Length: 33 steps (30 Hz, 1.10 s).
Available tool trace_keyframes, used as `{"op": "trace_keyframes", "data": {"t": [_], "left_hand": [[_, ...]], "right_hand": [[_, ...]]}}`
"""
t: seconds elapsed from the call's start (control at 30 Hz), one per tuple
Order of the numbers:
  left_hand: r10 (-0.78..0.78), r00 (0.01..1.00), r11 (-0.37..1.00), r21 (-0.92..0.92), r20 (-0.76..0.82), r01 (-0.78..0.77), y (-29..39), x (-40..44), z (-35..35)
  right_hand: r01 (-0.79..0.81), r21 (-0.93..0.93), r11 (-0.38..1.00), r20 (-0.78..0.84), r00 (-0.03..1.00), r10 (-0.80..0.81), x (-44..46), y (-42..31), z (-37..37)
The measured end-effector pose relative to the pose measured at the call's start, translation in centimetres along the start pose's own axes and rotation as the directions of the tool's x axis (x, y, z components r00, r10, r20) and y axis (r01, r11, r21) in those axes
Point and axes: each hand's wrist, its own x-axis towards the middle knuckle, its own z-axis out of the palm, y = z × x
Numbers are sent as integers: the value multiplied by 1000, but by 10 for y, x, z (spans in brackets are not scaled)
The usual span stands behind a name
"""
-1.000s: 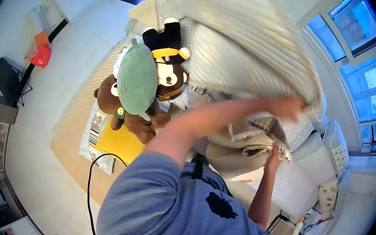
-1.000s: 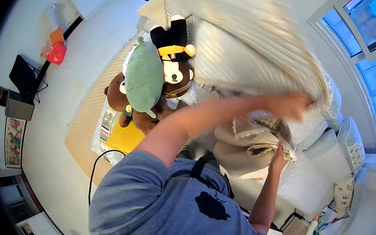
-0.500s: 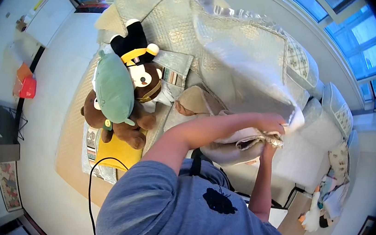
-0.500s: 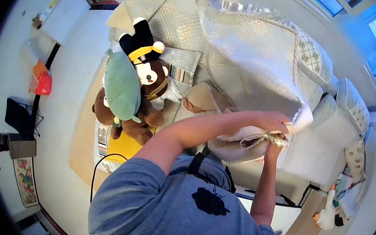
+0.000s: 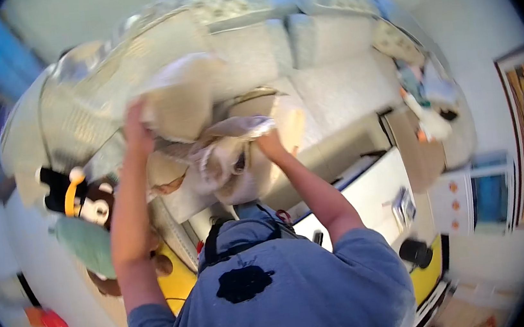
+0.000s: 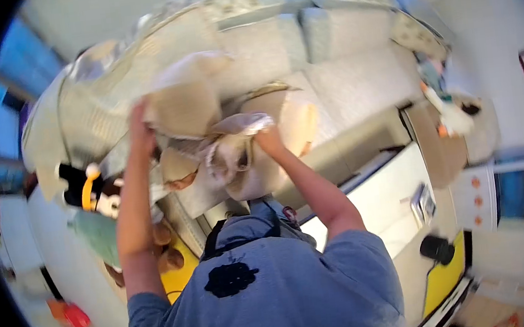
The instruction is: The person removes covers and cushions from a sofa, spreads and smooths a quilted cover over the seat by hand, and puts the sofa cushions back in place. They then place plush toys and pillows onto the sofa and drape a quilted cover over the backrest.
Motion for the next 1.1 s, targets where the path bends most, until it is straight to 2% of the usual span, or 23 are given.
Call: {"op": "trace_keyframes", "data": {"t": [0.03,0.07,0.17,0.27,0.33,0.37,0.4,0.47,0.53,0.6,0.63,0.67,0.7,0.73,0.8,0.83,0.9,0.93,0.97,1.0,1.03,1.07,1.1], "left_hand": [[97,994,994,45,-51,-95,26,-6,9],[134,990,990,-41,-32,-136,39,3,-1],[270,944,957,-51,-187,-284,92,11,-22],[360,913,928,-28,-192,-371,157,23,-58],[393,901,911,-56,-185,-409,203,34,-92],[453,874,886,-23,-177,-464,226,35,-109],[508,845,858,10,-165,-514,245,31,-119],[546,774,834,121,-321,-538,269,2,-107],[600,748,800,196,-285,-567,302,-3,-147],[669,612,742,339,-421,-578,298,-47,-109],[717,570,696,370,-400,-616,305,-54,-119],[762,526,647,400,-378,-649,316,-59,-139],[730,492,673,370,-475,-640,334,-63,-170],[772,393,617,440,-499,-653,346,-70,-190],[715,258,590,363,-649,-721,373,-84,-237],[714,251,591,369,-654,-718,392,-91,-276],[816,138,466,498,-561,-731,414,-112,-345],[815,132,466,504,-564,-727,409,-124,-354],[802,80,476,551,-592,-686,403,-135,-361],[787,26,487,594,-617,-641,398,-147,-369],[786,21,487,599,-618,-636,384,-159,-361],[728,-58,550,633,-683,-545,365,-166,-346],[659,-136,622,638,-739,-454,345,-174,-329]], "right_hand": [[-23,-1,1000,-64,998,23,-2,2,2],[-47,96,994,-107,993,57,0,-13,-1],[-101,41,994,-83,991,104,-9,-22,-5],[45,-30,999,78,996,-43,-28,-33,-4],[76,-161,984,309,951,-23,-47,-42,-4],[175,-263,949,422,905,-50,-58,-38,0],[176,-245,953,436,899,-54,-68,-36,7],[251,-234,939,549,832,-86,-86,-35,19],[241,-215,947,599,798,-67,-96,-36,27],[224,-276,935,681,732,26,-105,-31,34],[221,-271,937,689,725,28,-107,-30,35],[208,-271,940,660,750,24,-107,-30,34],[196,-271,942,632,775,21,-107,-29,33],[196,-266,944,643,766,22,-107,-30,29],[192,-212,958,563,826,-41,-98,-30,17],[124,-278,953,544,838,50,-93,-26,12],[50,-157,986,371,928,12,-81,-12,5],[-42,-100,994,298,952,70,-73,-2,0],[1,-76,997,140,990,10,-67,37,1],[-149,-192,970,185,965,185,-55,46,-12],[-438,1,899,33,898,438,-41,48,-16],[-753,-9,657,147,649,746,-17,6,-40],[-753,347,558,85,618,781,-6,50,-35]]}}
